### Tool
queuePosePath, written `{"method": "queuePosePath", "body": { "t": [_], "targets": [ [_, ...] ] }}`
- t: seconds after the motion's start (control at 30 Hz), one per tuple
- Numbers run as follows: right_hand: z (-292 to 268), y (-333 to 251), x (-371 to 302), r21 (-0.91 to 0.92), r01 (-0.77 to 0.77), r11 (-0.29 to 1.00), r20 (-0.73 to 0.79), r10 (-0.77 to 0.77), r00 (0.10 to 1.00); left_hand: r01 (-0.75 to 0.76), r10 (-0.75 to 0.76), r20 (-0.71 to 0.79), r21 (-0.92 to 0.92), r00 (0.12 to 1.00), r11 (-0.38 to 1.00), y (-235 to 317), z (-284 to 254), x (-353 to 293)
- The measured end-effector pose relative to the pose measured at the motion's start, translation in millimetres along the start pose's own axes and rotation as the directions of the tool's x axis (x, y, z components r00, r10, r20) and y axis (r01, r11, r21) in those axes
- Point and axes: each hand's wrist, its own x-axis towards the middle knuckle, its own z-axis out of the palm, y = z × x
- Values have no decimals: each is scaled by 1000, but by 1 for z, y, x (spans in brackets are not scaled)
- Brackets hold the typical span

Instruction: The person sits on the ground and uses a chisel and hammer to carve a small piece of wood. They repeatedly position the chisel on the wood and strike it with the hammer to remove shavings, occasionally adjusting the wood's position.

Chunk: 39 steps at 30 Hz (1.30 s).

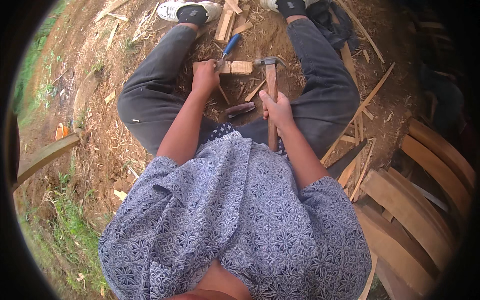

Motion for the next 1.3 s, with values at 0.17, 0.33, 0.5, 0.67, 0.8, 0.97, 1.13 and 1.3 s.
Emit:
{"method": "queuePosePath", "body": {
  "t": [0.17, 0.33, 0.5, 0.67, 0.8, 0.97, 1.13, 1.3],
  "targets": [
    [-2, -1, 3, 155, 29, 988, 81, -42, 996, 581, -114, 622, -628, 775, 518, 23, -37, -7],
    [-1, -12, 15, 199, 114, 973, -35, -109, 993, 656, 81, 734, -646, 674, 390, 65, -99, -63],
    [-3, -22, 37, 345, 171, 923, -85, -150, 985, 464, 354, 691, -700, 630, 542, 66, -97, -95],
    [1, -19, 25, 404, 211, 890, -70, -200, 977, 52, 331, 678, -478, 657, 877, 51, -98, -43],
    [7, -22, 19, 374, 221, 901, -61, -214, 975, -363, 358, 214, -16, 909, 932, 44, -77, 39],
    [16, -25, 10, 445, 210, 870, -55, -208, 977, -384, 312, 275, 266, 909, 884, 32, -40, 113],
    [17, -20, 11, 380, 220, 899, -73, -207, 975, -238, 177, 206, 323, 962, 916, 25, -11, 121],
    [20, -16, 7, 357, 253, 899, -70, -245, 967, -197, 182, 138, 101, 974, 975, 42, -40, 105]
  ]
}}
